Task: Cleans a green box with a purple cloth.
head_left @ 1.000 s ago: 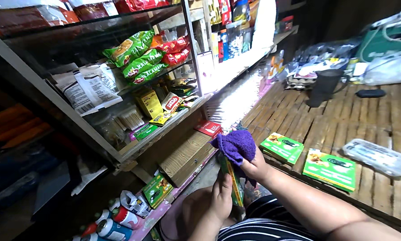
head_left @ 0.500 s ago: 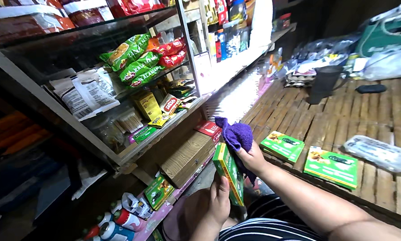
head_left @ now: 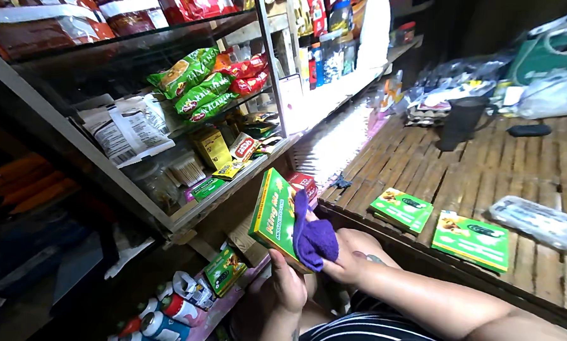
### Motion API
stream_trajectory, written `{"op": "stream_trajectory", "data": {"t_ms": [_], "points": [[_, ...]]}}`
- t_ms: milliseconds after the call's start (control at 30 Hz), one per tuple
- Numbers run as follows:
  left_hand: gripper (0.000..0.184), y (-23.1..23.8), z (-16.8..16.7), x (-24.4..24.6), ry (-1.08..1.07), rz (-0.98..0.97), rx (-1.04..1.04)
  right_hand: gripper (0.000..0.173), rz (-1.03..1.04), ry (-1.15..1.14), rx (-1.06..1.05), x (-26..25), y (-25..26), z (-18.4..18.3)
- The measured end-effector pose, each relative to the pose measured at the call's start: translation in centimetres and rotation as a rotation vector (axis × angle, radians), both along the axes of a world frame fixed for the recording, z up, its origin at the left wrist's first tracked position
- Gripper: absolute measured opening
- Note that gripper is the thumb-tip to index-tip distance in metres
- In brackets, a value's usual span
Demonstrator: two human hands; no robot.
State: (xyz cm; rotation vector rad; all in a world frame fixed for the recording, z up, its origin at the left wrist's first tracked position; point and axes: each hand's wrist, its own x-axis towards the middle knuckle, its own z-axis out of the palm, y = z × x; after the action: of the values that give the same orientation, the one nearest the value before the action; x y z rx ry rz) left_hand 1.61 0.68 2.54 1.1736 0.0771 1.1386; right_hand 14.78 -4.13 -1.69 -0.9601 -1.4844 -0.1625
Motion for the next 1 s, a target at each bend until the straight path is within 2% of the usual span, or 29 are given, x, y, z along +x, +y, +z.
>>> {"op": "stream_trajectory", "data": {"t_ms": [67, 167, 233, 333, 367, 433, 500, 633, 700, 767, 1000], "points": [[0.070, 0.3, 0.2, -0.1, 0.012, -0.038, -0.007, 0.067, 0.059, -0.075, 0.014, -0.6, 0.1, -0.2], [0.069, 0.1, 0.5, -0.4, 0.050, -0.190, -0.056, 0.061, 0.077, -0.144, 0.038, -1.1, -0.3, 0.4], [0.065, -0.2, 0.0, -0.1, 0.084, -0.218, -0.065, 0.061, 0.076, -0.160, 0.032, -1.0, -0.7, 1.2], [0.039, -1.0, -1.1, -0.6, 0.222, -0.091, 0.076, 0.058, 0.078, -0.179, 0.040, -0.3, -1.1, 1.9], [0.038, -1.3, -1.1, -1.0, 0.306, -0.045, 0.103, 0.058, 0.071, -0.185, 0.056, -0.1, -1.3, 2.2], [0.045, -1.7, -0.8, -1.0, 0.397, -0.035, 0.134, 0.056, 0.031, -0.195, 0.074, 0.1, -1.7, 3.0], [0.049, -1.8, -1.0, -0.5, 0.352, -0.052, 0.164, 0.056, 0.005, -0.167, 0.061, 0.3, -2.0, 3.5], [0.073, -1.3, -1.9, 0.4, 0.255, -0.108, 0.211, 0.055, -0.015, -0.043, 0.034, 1.1, -1.8, 3.7], [0.085, -1.1, -1.8, 0.6, 0.227, -0.151, 0.218, 0.042, -0.021, 0.087, 0.061, 1.6, -1.0, 3.0], [0.083, -1.2, -1.6, 0.5, 0.202, -0.159, 0.207, 0.037, -0.008, 0.181, 0.065, 2.2, -0.3, 2.5], [0.084, -1.0, -1.1, 0.1, 0.137, -0.056, 0.176, 0.049, -0.030, 0.245, -0.093, 1.3, -0.3, 1.3]]}}
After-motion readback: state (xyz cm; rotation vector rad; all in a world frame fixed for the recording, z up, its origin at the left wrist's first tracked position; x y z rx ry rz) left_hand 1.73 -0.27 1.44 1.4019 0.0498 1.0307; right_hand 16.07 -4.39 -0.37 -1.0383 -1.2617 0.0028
